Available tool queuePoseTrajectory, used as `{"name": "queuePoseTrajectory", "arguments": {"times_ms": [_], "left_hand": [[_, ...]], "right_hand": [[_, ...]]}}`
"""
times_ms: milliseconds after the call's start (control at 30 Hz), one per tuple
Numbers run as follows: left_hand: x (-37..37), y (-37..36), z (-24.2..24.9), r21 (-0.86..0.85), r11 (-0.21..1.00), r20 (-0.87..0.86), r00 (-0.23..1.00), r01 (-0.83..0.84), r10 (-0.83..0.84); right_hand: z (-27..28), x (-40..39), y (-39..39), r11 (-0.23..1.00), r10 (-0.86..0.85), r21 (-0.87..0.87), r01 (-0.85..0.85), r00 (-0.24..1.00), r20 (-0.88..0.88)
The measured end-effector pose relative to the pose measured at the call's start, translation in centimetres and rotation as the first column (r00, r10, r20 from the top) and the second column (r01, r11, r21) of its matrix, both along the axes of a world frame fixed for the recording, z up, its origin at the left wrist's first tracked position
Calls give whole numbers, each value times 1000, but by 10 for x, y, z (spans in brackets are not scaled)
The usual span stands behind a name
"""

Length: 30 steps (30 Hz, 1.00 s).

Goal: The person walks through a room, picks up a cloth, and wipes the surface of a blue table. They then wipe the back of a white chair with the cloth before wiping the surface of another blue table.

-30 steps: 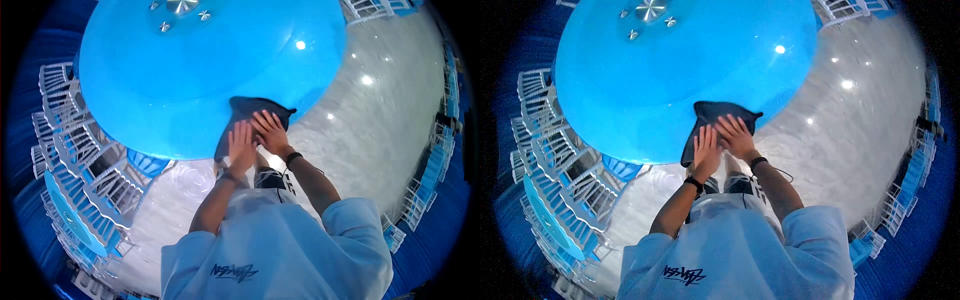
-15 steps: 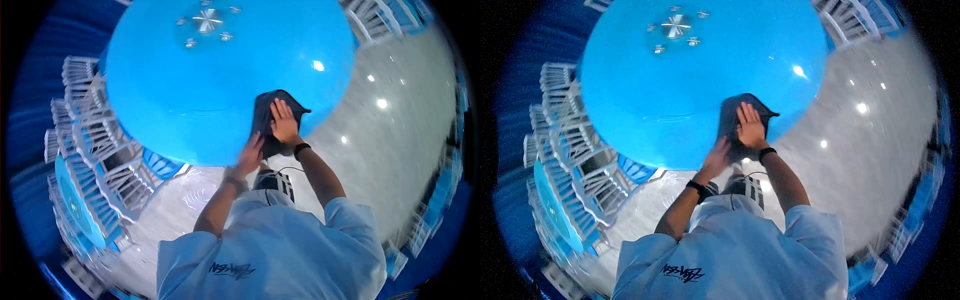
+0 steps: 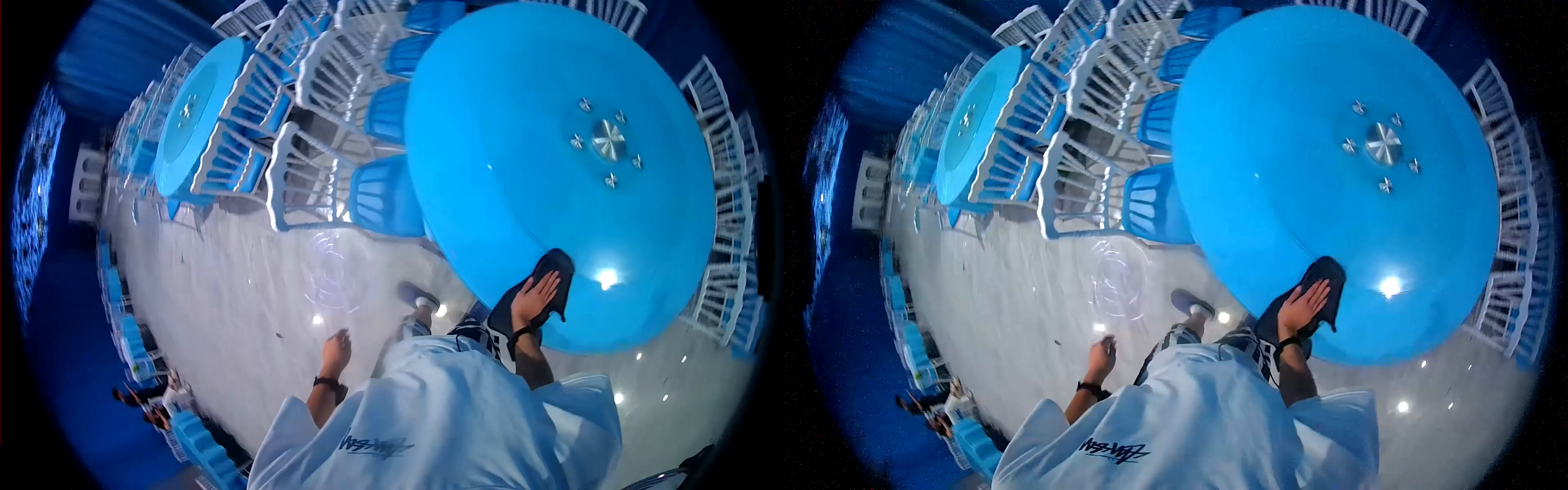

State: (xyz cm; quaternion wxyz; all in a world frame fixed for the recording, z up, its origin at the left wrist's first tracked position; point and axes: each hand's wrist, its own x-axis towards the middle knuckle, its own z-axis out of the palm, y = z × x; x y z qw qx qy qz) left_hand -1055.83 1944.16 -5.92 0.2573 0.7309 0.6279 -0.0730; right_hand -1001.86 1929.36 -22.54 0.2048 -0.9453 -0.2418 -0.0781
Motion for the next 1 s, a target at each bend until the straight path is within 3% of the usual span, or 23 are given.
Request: {"name": "queuePoseTrajectory", "arguments": {"times_ms": [33, 100, 133, 167, 267, 333, 367, 400, 467, 500, 533, 567, 600, 633, 667, 700, 767, 800, 867, 900, 933, 967, 1000], "left_hand": [[-43, -24, -21, -47, 997, -90, 995, -55, 51], [-113, -81, -44, -9, 998, -61, 996, -70, 69], [-135, -106, -48, -90, 977, -96, 978, -192, 183], [-158, -126, -49, -130, 966, 33, 973, -223, 229], [-192, -154, -44, -336, 851, 10, 902, -404, 433], [-209, -150, -49, -381, 793, 6, 856, -476, 517], [-220, -143, -52, -384, 776, 6, 839, -501, 545], [-231, -131, -56, -371, 767, 14, 822, -524, 569], [-260, -102, -60, -329, 746, 49, 779, -579, 626], [-273, -77, -60, -287, 740, 82, 754, -608, 651], [-286, -51, -60, -239, 730, 135, 722, -641, 679], [-297, -24, -62, -187, 714, 188, 689, -675, 700], [-314, 2, -72, -79, 714, 349, 652, -695, 673], [-316, 44, -46, 35, 776, 203, 765, -630, 611], [-322, 80, -34, 22, 744, 354, 701, -668, 619], [-332, 109, -27, 4, 711, 490, 622, -703, 611], [-334, 176, 25, 35, 765, 482, 681, -643, 551], [-343, 196, 28, 46, 781, 470, 703, -623, 534], [-357, 233, 28, 61, 818, 449, 747, -573, 490], [-360, 246, 32, -16, 795, 403, 724, -607, 560], [-369, 258, 27, -38, 841, 271, 805, -539, 528], [-378, 265, 25, -70, 877, 130, 868, -475, 480], [-392, 268, 27, -117, 902, -20, 909, -415, 415]], "right_hand": [[-1, -14, 12, 999, 51, 14, -51, 998, -25], [-2, -49, 35, 990, 140, 45, -137, 987, -77], [-1, -67, 51, 984, 174, 62, -169, 980, -96], [-2, -81, 72, 977, 206, 77, -198, 972, -116], [-12, -128, 139, 943, 332, 91, -321, 929, -162], [-15, -163, 191, 903, 421, 156, -401, 898, -129], [-16, -182, 218, 895, 433, 219, -388, 872, -226], [-17, -201, 245, 890, 443, 276, -364, 835, -326], [-22, -232, 305, 946, 323, 225, -232, 647, -690], [-39, -251, 334, 898, 419, 402, -176, 618, -665], [-52, -262, 354, 843, 520, 484, -233, 580, -627], [-41, -276, 382, 780, 612, 557, -284, 533, -585], [-25, -294, 410, 710, 693, 623, -327, 478, -539], [32, -325, 434, 640, 753, 701, -313, 433, -495], [97, -352, 460, 567, 805, 772, -285, 391, -447], [115, -358, 485, 651, 759, 689, -320, 299, -578], [135, -384, 526, 662, 742, 662, -351, 181, -646], [147, -403, 552, 596, 799, 727, -340, 164, -579], [174, -442, 585, 581, 814, 749, -319, 256, -522], [185, -460, 604, 582, 812, 723, -373, 214, -543], [187, -472, 626, 574, 809, 698, -427, 169, -562], [176, -480, 645, 440, 891, 626, -644, 226, -393], [171, -487, 664, 356, 919, 448, -820, 219, -328]]}}
